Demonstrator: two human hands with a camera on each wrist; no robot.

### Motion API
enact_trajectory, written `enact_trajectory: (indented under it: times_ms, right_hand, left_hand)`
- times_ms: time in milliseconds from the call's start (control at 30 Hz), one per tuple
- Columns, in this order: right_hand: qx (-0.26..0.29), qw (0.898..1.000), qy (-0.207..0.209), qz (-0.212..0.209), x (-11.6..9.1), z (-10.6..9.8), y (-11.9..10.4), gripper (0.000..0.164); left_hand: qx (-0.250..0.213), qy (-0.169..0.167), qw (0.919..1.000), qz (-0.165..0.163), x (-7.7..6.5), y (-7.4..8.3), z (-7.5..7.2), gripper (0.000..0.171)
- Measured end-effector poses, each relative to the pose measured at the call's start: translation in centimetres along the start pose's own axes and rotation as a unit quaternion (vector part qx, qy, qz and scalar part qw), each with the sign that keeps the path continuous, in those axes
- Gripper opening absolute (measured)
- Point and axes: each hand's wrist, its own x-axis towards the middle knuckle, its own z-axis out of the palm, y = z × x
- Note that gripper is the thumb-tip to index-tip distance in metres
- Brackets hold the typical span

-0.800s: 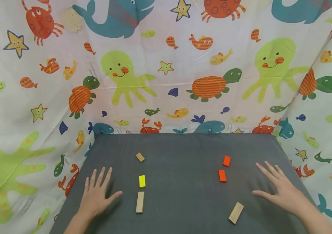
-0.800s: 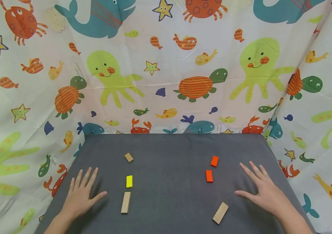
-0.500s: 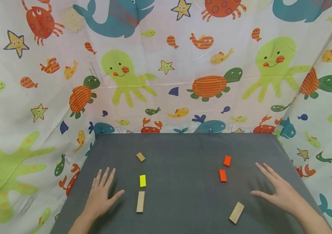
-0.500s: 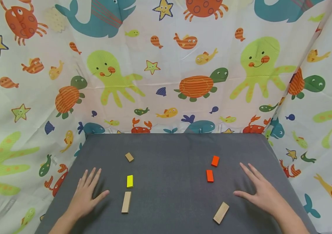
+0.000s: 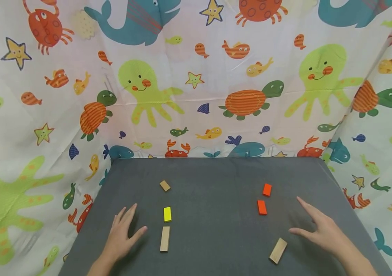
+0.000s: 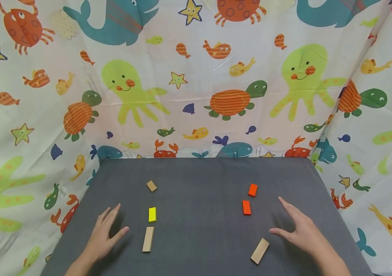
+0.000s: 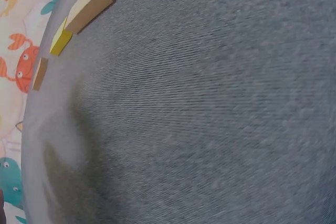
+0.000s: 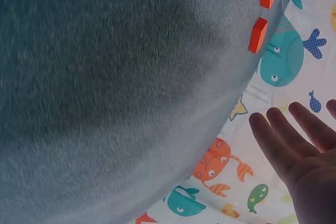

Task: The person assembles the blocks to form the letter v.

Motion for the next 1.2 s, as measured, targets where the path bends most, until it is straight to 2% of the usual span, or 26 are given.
enact_trajectory:
  times_ms: [300, 567, 867, 1033, 1200]
  right_hand:
    - [0.013, 1.000, 0.025, -0.013, -0.2, 0.9, -0.1, 0.109]
    - [0.026, 0.999, 0.030, -0.017, -0.1, 1.6, -0.4, 0.106]
    - [0.037, 0.999, 0.023, -0.018, 0.0, 2.6, -0.4, 0.103]
    - [0.042, 0.999, 0.015, -0.008, -0.1, 2.8, -0.6, 0.103]
    - [0.047, 0.998, 0.021, -0.022, -0.1, 2.9, -0.7, 0.101]
  left_hand:
    - [-0.012, -0.012, 0.9998, 0.005, -0.4, 0.2, 1.0, 0.085]
    - [-0.037, -0.011, 0.9991, 0.016, -0.8, 0.1, 1.2, 0.082]
    - [-0.072, -0.055, 0.9946, -0.051, -1.3, 0.8, 1.6, 0.096]
    - [-0.081, -0.052, 0.9939, -0.053, -1.4, 0.8, 1.9, 0.095]
    - [-0.094, -0.061, 0.9926, -0.048, -1.5, 0.8, 2.4, 0.093]
